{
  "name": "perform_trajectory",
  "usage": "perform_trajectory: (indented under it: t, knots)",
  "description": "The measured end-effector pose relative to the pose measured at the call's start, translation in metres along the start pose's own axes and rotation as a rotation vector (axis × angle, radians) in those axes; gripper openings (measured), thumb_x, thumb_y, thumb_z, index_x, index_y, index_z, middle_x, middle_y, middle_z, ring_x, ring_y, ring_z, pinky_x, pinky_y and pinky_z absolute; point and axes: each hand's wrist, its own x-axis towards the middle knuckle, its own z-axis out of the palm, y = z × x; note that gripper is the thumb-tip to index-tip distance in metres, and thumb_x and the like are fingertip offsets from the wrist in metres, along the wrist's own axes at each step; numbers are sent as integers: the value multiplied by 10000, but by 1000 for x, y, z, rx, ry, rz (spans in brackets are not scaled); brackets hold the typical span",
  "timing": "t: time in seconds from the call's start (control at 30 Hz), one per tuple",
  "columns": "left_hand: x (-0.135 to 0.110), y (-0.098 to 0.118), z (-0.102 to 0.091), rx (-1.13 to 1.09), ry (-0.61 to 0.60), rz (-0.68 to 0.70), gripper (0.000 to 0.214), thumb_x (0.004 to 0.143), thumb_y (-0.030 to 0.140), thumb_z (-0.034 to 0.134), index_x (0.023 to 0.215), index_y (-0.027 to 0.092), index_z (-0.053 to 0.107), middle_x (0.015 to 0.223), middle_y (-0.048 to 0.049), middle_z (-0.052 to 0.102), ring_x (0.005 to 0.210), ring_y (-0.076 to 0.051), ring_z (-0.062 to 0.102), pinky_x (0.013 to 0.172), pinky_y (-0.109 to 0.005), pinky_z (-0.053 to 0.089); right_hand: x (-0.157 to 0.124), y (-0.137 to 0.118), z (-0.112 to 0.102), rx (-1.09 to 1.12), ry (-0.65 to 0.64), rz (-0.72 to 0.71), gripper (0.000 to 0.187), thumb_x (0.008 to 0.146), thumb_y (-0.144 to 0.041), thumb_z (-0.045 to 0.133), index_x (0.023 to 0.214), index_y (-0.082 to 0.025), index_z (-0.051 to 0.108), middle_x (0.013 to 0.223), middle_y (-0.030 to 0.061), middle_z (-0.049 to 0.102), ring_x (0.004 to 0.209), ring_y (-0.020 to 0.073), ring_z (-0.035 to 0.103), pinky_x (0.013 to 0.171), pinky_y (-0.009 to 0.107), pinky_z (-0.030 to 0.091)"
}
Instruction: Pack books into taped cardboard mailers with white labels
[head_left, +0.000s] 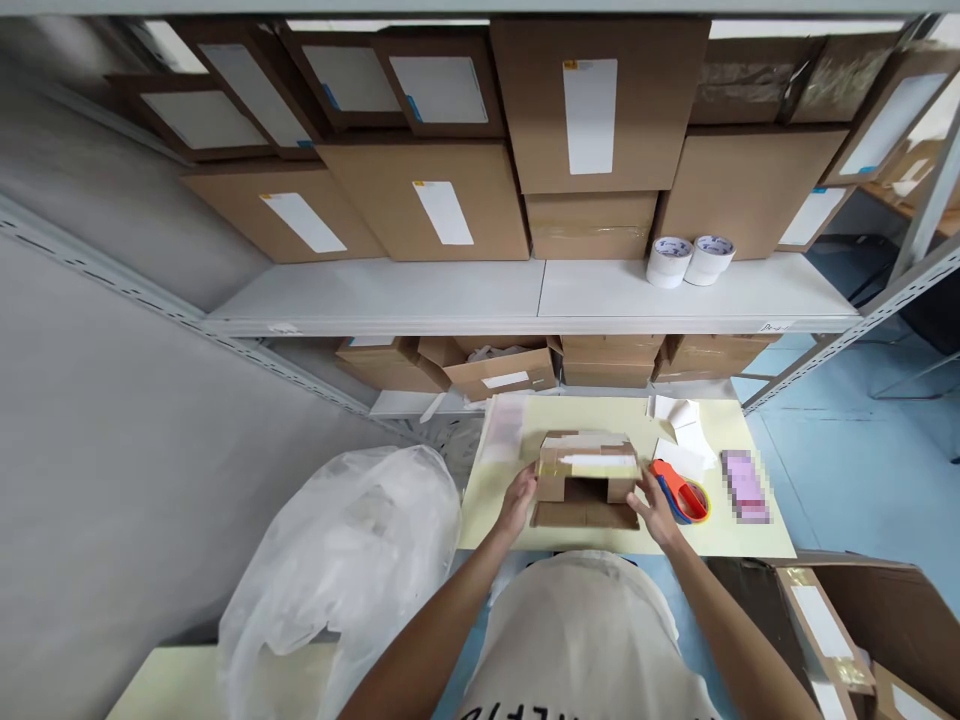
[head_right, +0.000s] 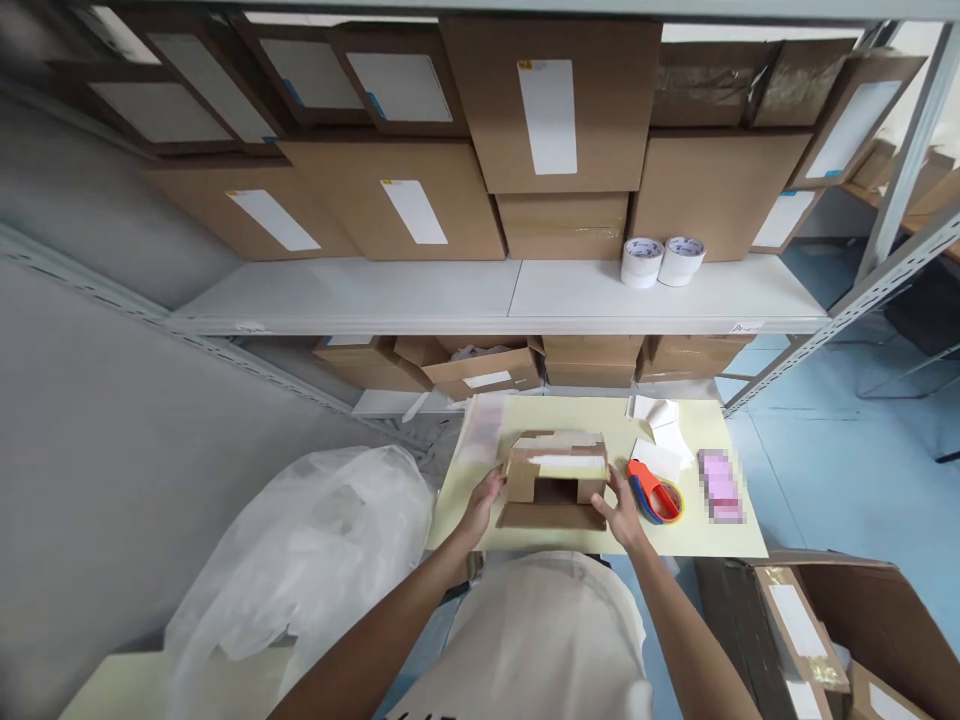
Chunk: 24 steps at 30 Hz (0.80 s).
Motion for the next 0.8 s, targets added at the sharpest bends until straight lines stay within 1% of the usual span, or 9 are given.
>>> perform_trajectory:
  t: [0.1,0.2,0.27,0.37,0.43,0.5,0.57,0.67,0.8]
  knots:
    - [14,25,-4,120,-56,-45,694,672,634,668,1198,183,638,1229,-117,669,1172,-294,600,998,-376,466,5,-26,0,-30,-15,37,723,683,-550,700,1313,-236,532,1277,131,596,1173,301,583,978,468,467]
    - [24,37,-12,236,-128,-143,584,689,494,723,1185,194,650,1149,-102,708,1076,-284,655,936,-363,504,7,-42,4,-150,-93,75,603,702,-509,690,1233,-238,603,1234,118,620,1044,281,655,861,422,535]
    - [26,40,-18,337,-182,-122,543,694,440,730,1175,201,652,1164,-97,701,1081,-278,654,926,-350,509,4,-49,7,-336,-132,49,546,711,-459,682,1206,-234,630,1218,111,627,1039,278,655,883,421,525]
    - [24,48,-22,671,-152,-29,576,686,421,728,1198,180,622,1277,-128,628,1193,-299,583,972,-358,474,-2,-61,16,-742,-75,-78,573,696,-337,695,1248,-209,611,1294,136,574,1206,313,545,1004,444,438]
    - [22,57,-15,915,-114,-26,633,696,467,706,1234,157,585,1326,-169,573,1234,-333,542,980,-399,460,-5,-72,28,-960,-32,-124,602,707,-296,690,1289,-196,578,1346,154,530,1249,323,495,1013,432,416]
    - [21,67,-1,1065,-112,-89,727,701,528,684,1294,138,526,1347,-207,535,1231,-370,529,944,-448,472,-5,-84,44,-1114,-44,-107,563,745,-298,672,1288,-189,575,1311,161,554,1185,312,533,959,405,437]
    - [22,74,15,1152,-104,-131,858,677,515,714,1382,121,425,1384,-237,481,1254,-396,492,924,-473,476,-4,-95,61,-1251,-110,-112,489,776,-266,647,1254,-172,603,1266,167,582,1131,308,556,921,393,437]
    - [24,75,31,1216,-107,-108,926,671,361,738,1450,102,310,1398,-257,439,1234,-391,506,918,-451,477,-5,-104,81,-1356,-276,-212,388,793,-111,561,1157,-186,670,1243,118,613,1101,261,573,927,338,406]
    - [28,63,19,1111,-105,-13,643,818,246,551,1423,135,365,1294,-199,554,1100,-301,615,902,-377,479,-16,-105,89,-1389,-418,-261,320,781,-12,499,901,-198,730,943,39,713,916,177,634,997,288,338]
